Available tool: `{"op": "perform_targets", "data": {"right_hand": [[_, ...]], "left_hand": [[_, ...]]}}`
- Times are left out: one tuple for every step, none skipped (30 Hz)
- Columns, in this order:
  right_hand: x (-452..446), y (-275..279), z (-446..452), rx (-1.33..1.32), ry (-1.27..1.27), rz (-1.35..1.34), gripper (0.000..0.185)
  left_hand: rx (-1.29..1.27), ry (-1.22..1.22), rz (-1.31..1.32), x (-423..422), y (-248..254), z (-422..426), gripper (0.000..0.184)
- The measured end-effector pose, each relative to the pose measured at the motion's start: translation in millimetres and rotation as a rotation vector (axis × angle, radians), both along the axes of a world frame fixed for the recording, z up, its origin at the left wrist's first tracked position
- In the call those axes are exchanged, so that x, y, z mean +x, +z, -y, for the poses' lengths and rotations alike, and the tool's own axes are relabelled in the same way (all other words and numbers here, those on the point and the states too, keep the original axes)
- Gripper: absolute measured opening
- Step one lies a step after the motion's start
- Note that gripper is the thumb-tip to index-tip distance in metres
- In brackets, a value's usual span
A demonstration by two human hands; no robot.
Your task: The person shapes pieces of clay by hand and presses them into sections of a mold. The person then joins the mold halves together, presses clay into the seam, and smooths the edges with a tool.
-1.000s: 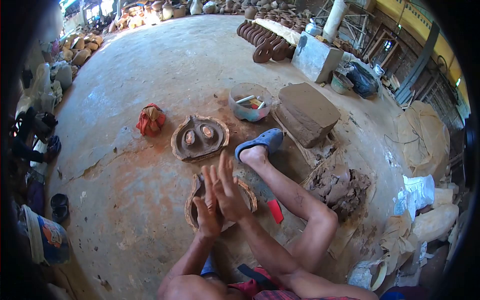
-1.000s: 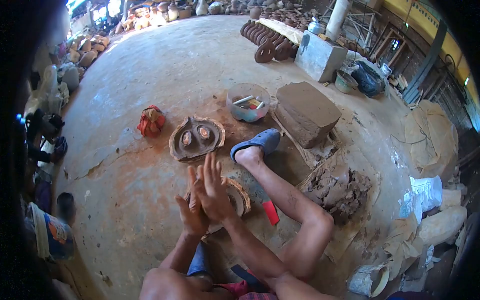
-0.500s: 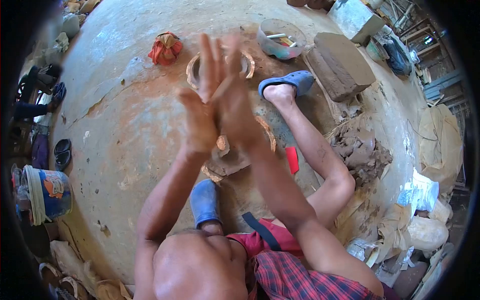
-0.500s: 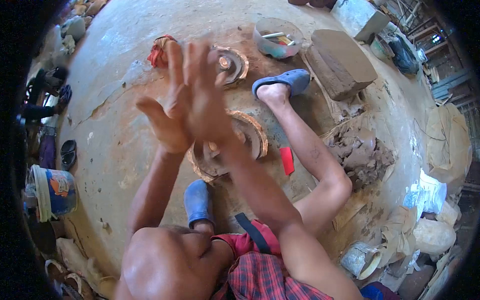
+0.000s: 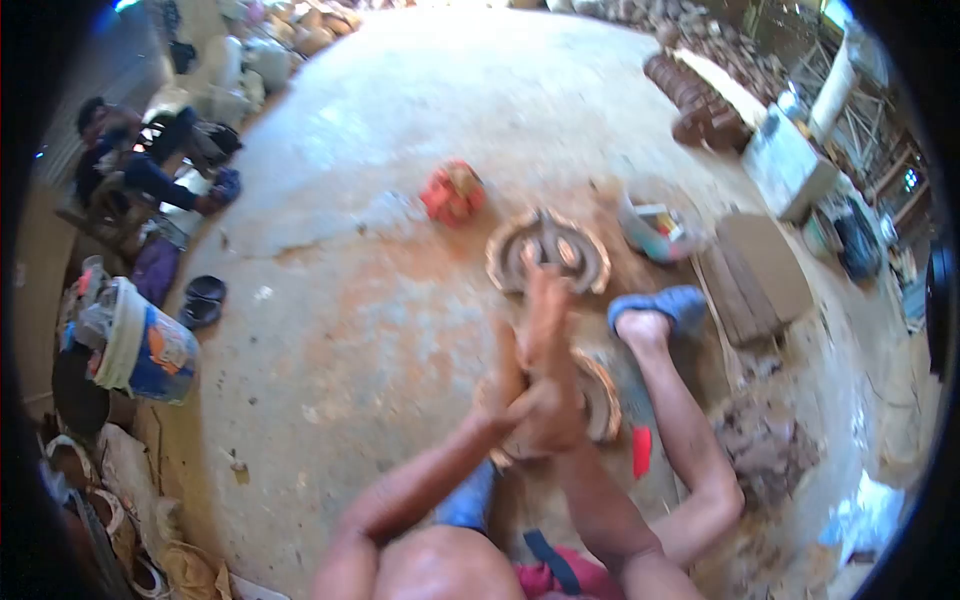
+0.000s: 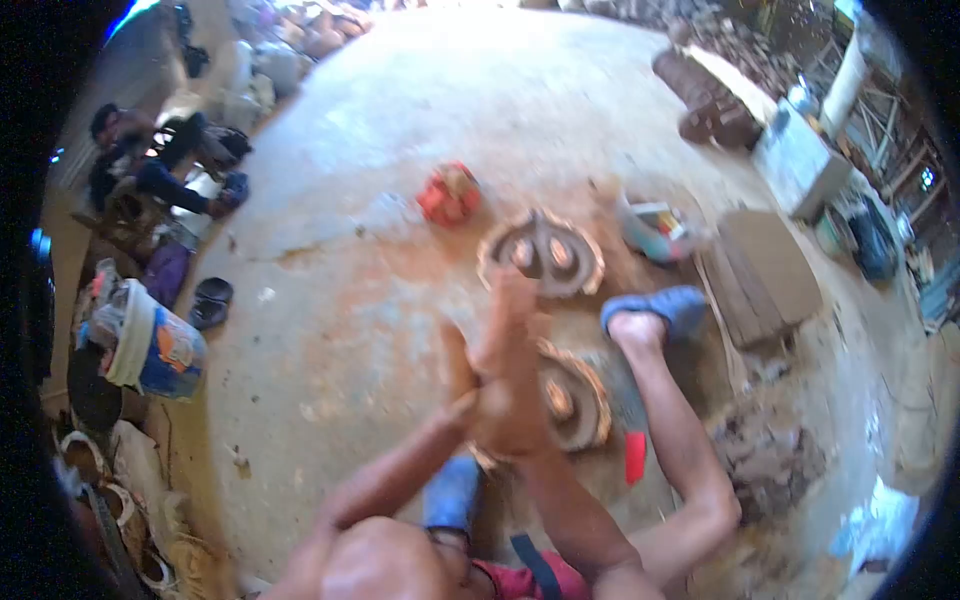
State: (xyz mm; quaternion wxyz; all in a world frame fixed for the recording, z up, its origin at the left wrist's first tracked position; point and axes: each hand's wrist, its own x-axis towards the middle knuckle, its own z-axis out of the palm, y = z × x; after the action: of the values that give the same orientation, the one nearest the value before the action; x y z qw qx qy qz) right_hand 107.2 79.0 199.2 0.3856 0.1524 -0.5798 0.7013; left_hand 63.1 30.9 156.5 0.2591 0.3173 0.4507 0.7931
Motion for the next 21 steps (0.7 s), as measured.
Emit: {"op": "perform_targets", "data": {"right_hand": [[-4,-14,-27,0.258,-0.288,0.361,0.091],[-6,-27,-45,0.224,-0.387,0.520,0.090],[-2,-31,-48,0.218,-0.397,0.543,0.089],[11,-24,-34,0.295,-0.359,0.480,0.089],[27,-10,-13,0.439,-0.303,0.375,0.088],[33,-8,0,0.513,-0.280,0.305,0.087],[31,-15,-2,0.517,-0.295,0.302,0.086],[19,-28,-20,0.441,-0.339,0.381,0.085],[11,-36,-40,0.308,-0.400,0.509,0.084],[6,-37,-52,0.231,-0.440,0.576,0.084],[15,-23,-43,0.252,-0.447,0.556,0.083],[27,-6,-27,0.391,-0.383,0.456,0.084],[38,1,-8,0.521,-0.314,0.363,0.086],[34,-15,-6,0.541,-0.306,0.310,0.095],[31,-31,-4,0.561,-0.298,0.258,0.105],[26,-39,-14,0.521,-0.324,0.330,0.103],[19,-47,-35,0.397,-0.390,0.531,0.101],[16,-48,-42,0.352,-0.414,0.596,0.099],[17,-47,-44,0.329,-0.426,0.624,0.097],[27,-46,-36,0.362,-0.409,0.596,0.095],[41,-33,-16,0.455,-0.357,0.513,0.093]], "left_hand": [[-0.031,0.019,0.145,19,5,-4,0.113],[0.047,-0.038,0.070,22,6,-2,0.116],[0.057,-0.053,0.000,20,4,-7,0.116],[0.052,0.004,0.065,14,-3,-13,0.116],[0.037,0.057,0.140,10,-8,-15,0.115],[0.034,0.055,0.136,10,-7,-12,0.115],[0.063,0.014,0.134,9,-6,-8,0.115],[0.089,-0.029,0.136,11,-6,-5,0.114],[0.063,-0.104,0.258,27,4,1,0.113],[0.052,-0.105,0.146,27,2,-1,0.113],[0.046,-0.107,0.029,24,4,-4,0.114],[0.056,-0.107,0.030,23,7,-7,0.114],[0.020,-0.006,0.240,25,15,-6,0.114],[-0.021,0.094,0.449,28,19,-5,0.115],[-0.021,0.091,0.449,29,15,-3,0.115],[0.027,-0.031,0.394,32,6,1,0.110],[0.079,-0.151,0.338,32,-2,3,0.105],[0.148,-0.153,0.231,31,-6,-1,0.102],[0.152,-0.158,0.235,28,-12,-3,0.102],[0.123,-0.113,0.193,24,-16,-6,0.101],[0.089,-0.067,0.162,24,-20,-7,0.100]]}}
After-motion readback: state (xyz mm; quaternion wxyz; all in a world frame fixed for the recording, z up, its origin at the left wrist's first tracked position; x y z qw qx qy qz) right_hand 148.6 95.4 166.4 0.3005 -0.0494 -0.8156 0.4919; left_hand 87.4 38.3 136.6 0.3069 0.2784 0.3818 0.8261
